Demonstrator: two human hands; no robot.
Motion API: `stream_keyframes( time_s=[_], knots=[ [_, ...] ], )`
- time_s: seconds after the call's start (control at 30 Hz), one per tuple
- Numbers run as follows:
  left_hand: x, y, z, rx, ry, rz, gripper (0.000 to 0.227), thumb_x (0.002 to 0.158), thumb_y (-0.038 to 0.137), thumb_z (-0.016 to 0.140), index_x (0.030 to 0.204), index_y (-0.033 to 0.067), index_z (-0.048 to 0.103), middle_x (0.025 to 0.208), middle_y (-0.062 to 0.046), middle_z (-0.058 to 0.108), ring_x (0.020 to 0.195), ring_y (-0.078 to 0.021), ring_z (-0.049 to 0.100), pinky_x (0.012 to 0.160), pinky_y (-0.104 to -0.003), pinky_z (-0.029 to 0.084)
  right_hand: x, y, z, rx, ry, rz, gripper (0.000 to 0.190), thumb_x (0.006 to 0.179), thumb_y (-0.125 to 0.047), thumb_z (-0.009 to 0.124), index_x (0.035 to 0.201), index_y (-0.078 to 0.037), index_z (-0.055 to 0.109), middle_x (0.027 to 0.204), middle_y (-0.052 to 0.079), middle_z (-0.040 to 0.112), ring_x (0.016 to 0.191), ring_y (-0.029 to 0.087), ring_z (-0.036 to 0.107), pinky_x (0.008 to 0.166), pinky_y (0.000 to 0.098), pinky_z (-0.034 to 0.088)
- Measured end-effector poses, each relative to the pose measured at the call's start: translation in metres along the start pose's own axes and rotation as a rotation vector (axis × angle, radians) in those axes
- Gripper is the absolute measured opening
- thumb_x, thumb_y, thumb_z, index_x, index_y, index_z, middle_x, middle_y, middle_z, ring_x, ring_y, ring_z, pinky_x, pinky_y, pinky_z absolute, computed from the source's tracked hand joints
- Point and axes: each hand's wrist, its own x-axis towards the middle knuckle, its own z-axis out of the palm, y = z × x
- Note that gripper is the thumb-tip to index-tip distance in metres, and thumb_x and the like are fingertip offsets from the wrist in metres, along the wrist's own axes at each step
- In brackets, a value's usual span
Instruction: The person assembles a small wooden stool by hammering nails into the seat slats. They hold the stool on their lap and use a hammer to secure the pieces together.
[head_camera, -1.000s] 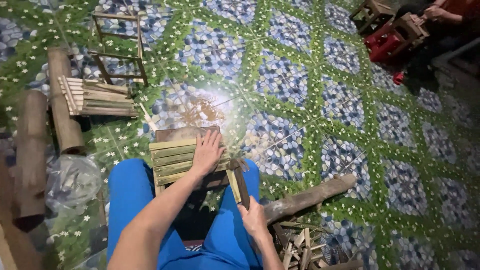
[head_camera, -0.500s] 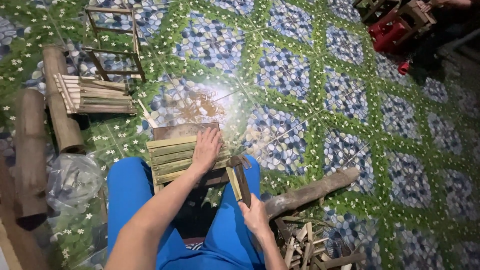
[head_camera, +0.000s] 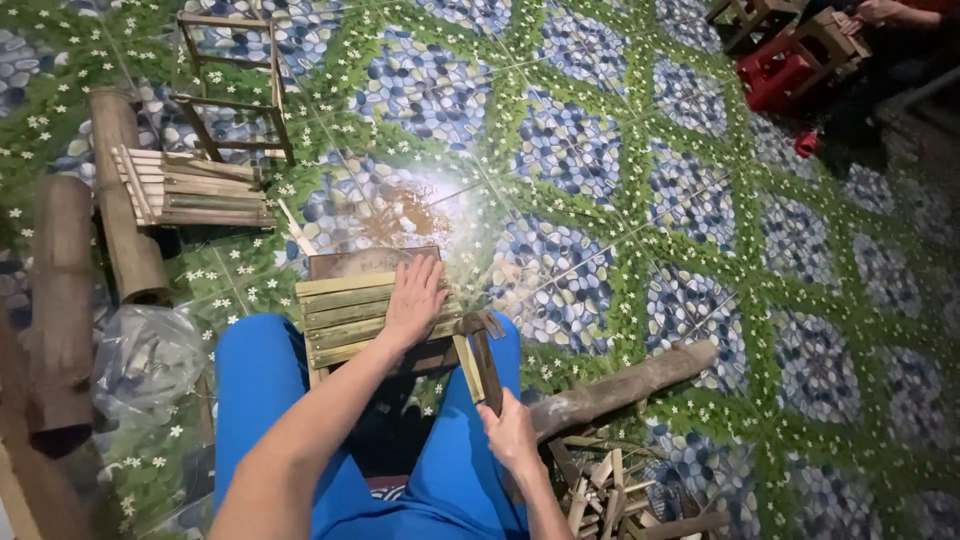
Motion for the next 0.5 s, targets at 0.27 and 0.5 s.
stream_keyframes(
  time_s=[0.27, 0.5],
  knots=[
    [-0.038, -0.050, -0.124, -0.331, 0.483, -0.310, 0.047, 0.095, 0.006, 0.070, 0.140, 0.0092, 0.061, 0.145, -0.023, 0.053, 0.135, -0.0425, 0.048, 0.118, -0.059, 0.031, 0.004, 0.012, 0.003, 0.017, 0.008, -0.018, 0.017, 0.099, -0.027, 0.065, 0.092, -0.012, 0.060, 0.068, 0.005, 0.064, 0.054, 0.020, 0.061, 0.052, 0.0383, 0.046],
    [-0.098, -0.154, -0.044, -0.514, 0.503, -0.761, 0.038, 0.097, 0.031, 0.064, 0.118, 0.0023, 0.075, 0.104, -0.023, 0.072, 0.099, -0.0396, 0.066, 0.089, -0.050, 0.049, 0.007, 0.007, 0.009, 0.130, 0.025, 0.060, 0.012, 0.097, -0.020, 0.065, 0.102, -0.010, 0.065, 0.061, 0.007, 0.059, 0.040, 0.019, 0.052, 0.035, 0.0345, 0.043]
  ],
)
